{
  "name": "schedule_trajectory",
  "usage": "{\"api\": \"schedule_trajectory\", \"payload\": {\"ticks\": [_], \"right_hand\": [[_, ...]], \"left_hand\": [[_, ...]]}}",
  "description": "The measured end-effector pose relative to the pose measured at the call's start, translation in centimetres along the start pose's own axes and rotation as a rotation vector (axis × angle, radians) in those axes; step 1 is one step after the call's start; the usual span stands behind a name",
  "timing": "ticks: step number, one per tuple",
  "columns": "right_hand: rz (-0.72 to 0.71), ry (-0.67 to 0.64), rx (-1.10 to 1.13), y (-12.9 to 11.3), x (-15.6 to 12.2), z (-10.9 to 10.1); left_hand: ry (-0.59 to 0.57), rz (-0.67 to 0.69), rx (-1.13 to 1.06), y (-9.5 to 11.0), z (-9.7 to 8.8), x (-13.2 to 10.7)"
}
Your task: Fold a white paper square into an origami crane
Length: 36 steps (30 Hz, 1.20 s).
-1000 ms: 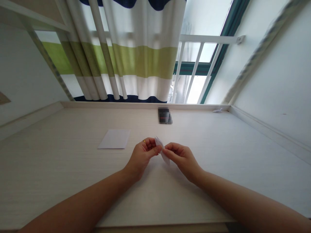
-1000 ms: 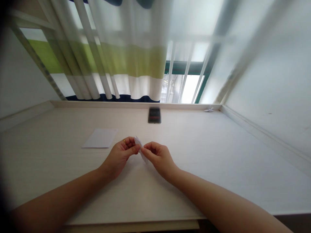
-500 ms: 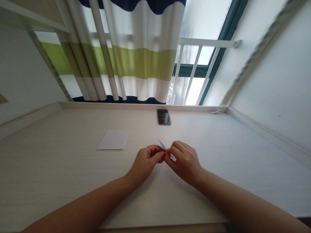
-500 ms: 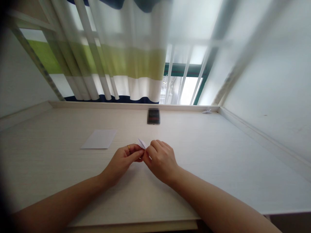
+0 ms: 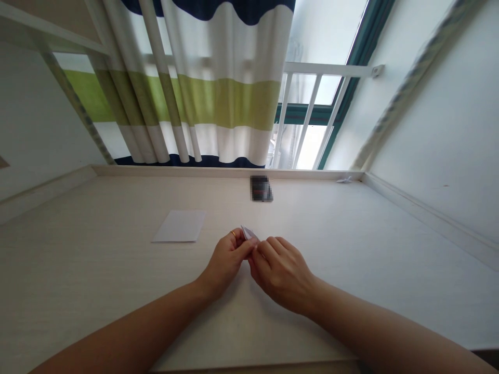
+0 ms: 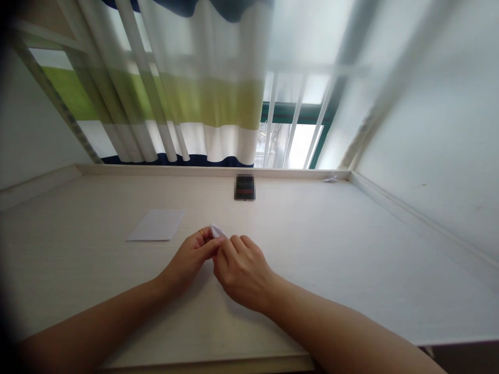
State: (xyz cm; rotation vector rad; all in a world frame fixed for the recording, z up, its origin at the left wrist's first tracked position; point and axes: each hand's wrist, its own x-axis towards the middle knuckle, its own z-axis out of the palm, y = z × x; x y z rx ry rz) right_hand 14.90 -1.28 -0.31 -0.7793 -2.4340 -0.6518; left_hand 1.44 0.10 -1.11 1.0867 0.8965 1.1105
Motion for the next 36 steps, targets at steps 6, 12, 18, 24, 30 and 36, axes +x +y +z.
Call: {"api": "schedule_trajectory", "payload": {"ticks": [6, 12, 18, 24, 30, 36], "right_hand": [[0.116, -0.018, 0.280, 2.1, -0.5, -0.5], [0.073, -0.062, 0.431, 3.5, -1.0, -0.2], [0.069, -0.028, 0.471, 3.8, -0.9, -0.3], [0.068, -0.002, 0.495, 4.1, -1.0, 0.1], [0.038, 0.017, 0.517, 4.1, -0.9, 0.0], [0.020, 0.023, 0.554, 4.1, -0.9, 0.2]], "left_hand": [[-0.046, -0.021, -0.011, 0.5, -0.8, 0.3], [-0.077, -0.083, -0.001, 0.5, -1.1, 0.4], [-0.100, -0.094, 0.002, 0.7, -1.1, 0.4], [-0.138, -0.108, 0.017, 0.9, -1.2, 0.3], [-0.177, -0.082, 0.010, 0.6, -1.3, 0.4], [-0.171, -0.056, 0.017, 0.6, -1.0, 0.2]]}}
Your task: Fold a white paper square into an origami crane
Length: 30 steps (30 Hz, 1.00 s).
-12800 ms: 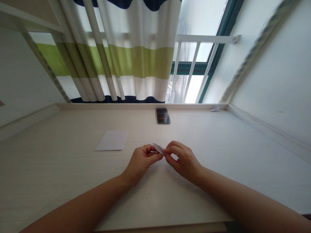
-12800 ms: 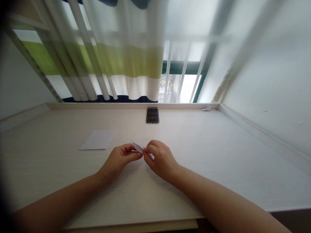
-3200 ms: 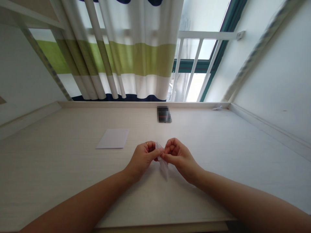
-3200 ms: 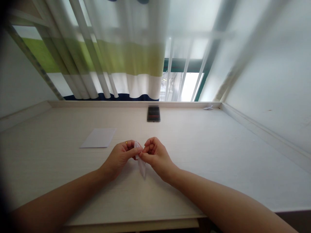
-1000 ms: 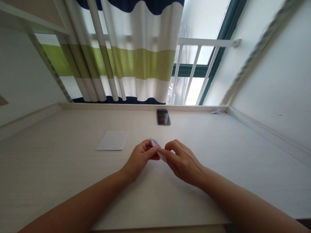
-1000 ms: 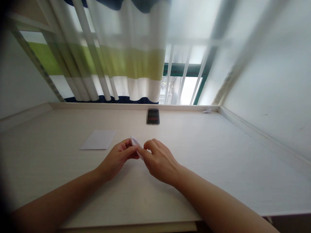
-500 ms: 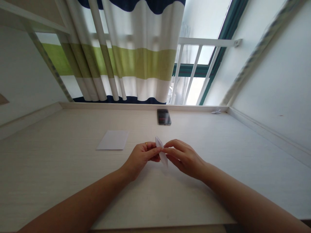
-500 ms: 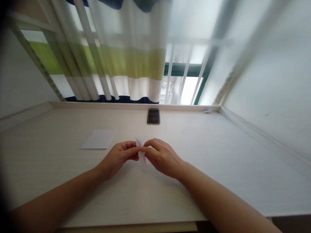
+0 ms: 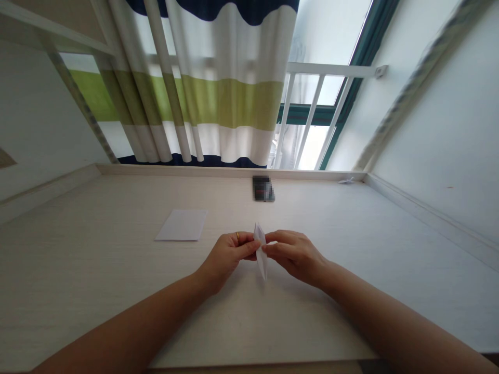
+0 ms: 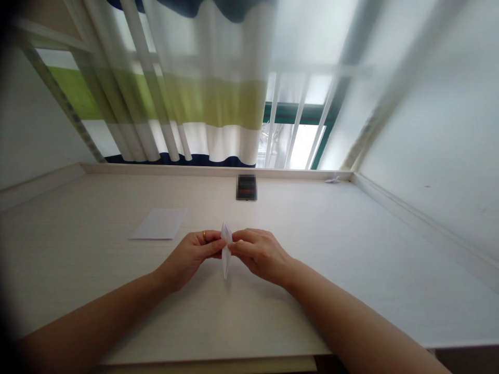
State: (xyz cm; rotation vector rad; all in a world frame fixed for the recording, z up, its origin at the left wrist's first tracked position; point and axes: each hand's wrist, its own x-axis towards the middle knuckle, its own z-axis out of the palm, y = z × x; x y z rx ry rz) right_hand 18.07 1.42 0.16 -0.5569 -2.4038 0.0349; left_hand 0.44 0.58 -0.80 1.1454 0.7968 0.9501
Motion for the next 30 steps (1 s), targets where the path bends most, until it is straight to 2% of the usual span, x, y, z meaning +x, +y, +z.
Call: {"api": "schedule_trajectory", "payload": {"ticks": [4, 7, 11, 15, 21, 26, 30], "right_hand": [[0.033, 0.011, 0.037, 0.3, -0.1, 0.3], [0.075, 0.050, 0.104, 0.3, -0.2, 0.3], [0.183, 0.132, 0.262, 0.0, -0.1, 0.3], [0.339, 0.208, 0.512, -0.4, 0.2, 0.3], [0.573, 0.251, 0.859, -0.9, 0.5, 0.7], [0.675, 0.291, 1.024, -1.6, 0.6, 0.9], [0.701, 0.290, 1.098, -2.0, 0.8, 0.8]], "left_hand": [[0.087, 0.019, -0.041, 0.2, 0.3, -0.2], [0.138, 0.081, -0.070, 0.4, 0.4, -0.4], [0.144, 0.117, 0.009, 0.6, 0.5, -0.7], [0.096, 0.161, 0.038, 0.7, 0.2, -1.0], [0.046, 0.259, 0.120, 0.3, 0.1, -1.1], [0.142, 0.254, 0.172, 0.2, 0.2, -0.9], [0.121, 0.242, 0.124, 0.3, 0.5, -1.1]]}}
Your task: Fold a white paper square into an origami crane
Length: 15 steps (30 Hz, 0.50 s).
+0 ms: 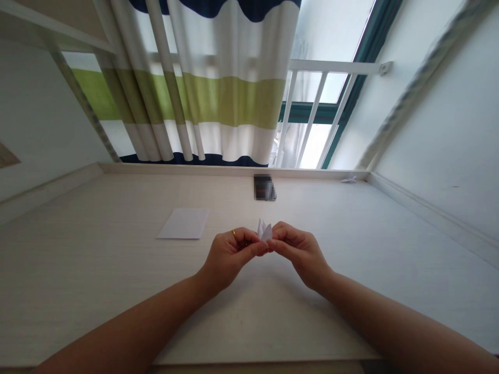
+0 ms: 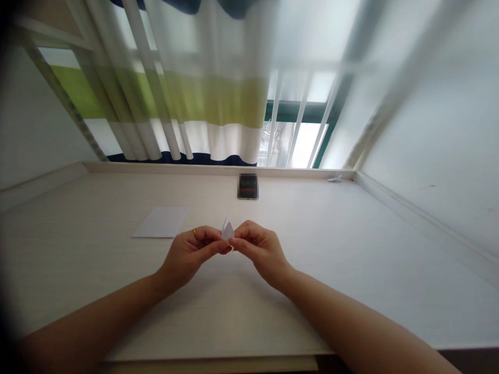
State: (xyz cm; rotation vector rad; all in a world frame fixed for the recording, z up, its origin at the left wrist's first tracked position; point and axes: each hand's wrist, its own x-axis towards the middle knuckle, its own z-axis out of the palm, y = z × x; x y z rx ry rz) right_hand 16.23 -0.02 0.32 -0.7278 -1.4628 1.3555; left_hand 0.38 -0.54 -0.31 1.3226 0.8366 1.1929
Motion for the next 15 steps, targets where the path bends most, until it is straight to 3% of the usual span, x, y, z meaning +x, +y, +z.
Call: {"api": "schedule_trajectory", "payload": {"ticks": [9, 15], "right_hand": [[0.039, 0.032, -0.191, -0.07, -0.04, 0.16], [0.107, -0.030, -0.236, 0.05, 0.00, 0.01]], "left_hand": [[-0.003, -0.076, -0.069, -0.34, 0.27, -0.09], [0.025, -0.125, -0.084, -0.21, 0.29, 0.14]]}}
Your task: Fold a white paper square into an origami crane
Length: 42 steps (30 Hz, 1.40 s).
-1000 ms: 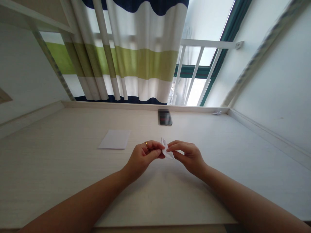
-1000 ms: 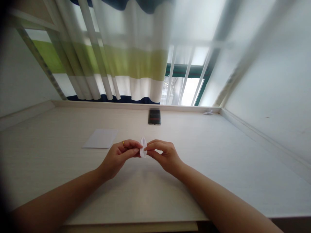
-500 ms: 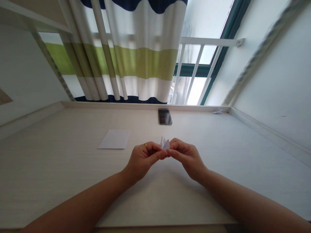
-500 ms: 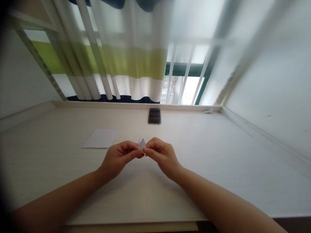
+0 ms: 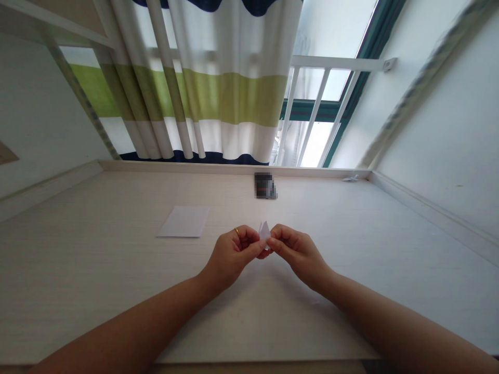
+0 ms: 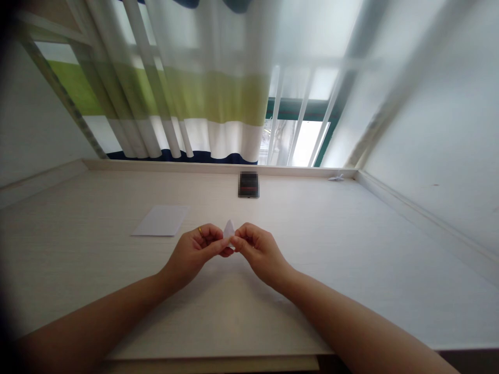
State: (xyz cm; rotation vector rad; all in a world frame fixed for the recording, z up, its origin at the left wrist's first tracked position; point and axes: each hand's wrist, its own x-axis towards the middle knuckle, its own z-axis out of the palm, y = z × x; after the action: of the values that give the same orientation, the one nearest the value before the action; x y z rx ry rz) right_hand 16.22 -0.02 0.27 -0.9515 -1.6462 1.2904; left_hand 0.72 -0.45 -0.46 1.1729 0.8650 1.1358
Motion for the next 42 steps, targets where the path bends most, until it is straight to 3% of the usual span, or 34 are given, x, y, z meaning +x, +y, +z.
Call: {"api": "schedule_trajectory", "payload": {"ticks": [6, 10, 15, 18, 26, 32, 38, 42], "right_hand": [[-0.153, 0.056, -0.112, 0.5, 0.2, -0.5], [-0.309, 0.145, -0.210, 0.6, 0.1, -0.8], [-0.407, 0.151, -0.282, 0.3, 0.0, -0.8], [-0.362, 0.140, -0.230, 0.2, -0.1, -0.4], [-0.048, 0.086, 0.120, 0.0, 0.0, 0.5], [0.001, 0.137, 0.146, 0.0, -0.1, 0.6], [0.026, 0.195, 0.096, 0.3, 0.1, 0.5], [0.041, 0.192, 0.054, 0.2, 0.2, 0.5]], "left_hand": [[0.024, -0.044, -0.040, 0.3, -0.1, 0.3], [-0.017, -0.053, -0.135, 0.2, -0.2, 0.3], [-0.070, -0.079, -0.206, 0.2, -0.2, 0.2], [-0.046, -0.065, -0.211, 0.2, -0.2, 0.1], [0.036, 0.004, -0.092, 0.1, 0.1, 0.0], [0.063, 0.062, -0.064, 0.1, 0.4, 0.0], [-0.011, -0.005, -0.020, -0.4, 0.0, 0.3], [0.014, -0.010, 0.008, -0.4, 0.0, 0.3]]}}
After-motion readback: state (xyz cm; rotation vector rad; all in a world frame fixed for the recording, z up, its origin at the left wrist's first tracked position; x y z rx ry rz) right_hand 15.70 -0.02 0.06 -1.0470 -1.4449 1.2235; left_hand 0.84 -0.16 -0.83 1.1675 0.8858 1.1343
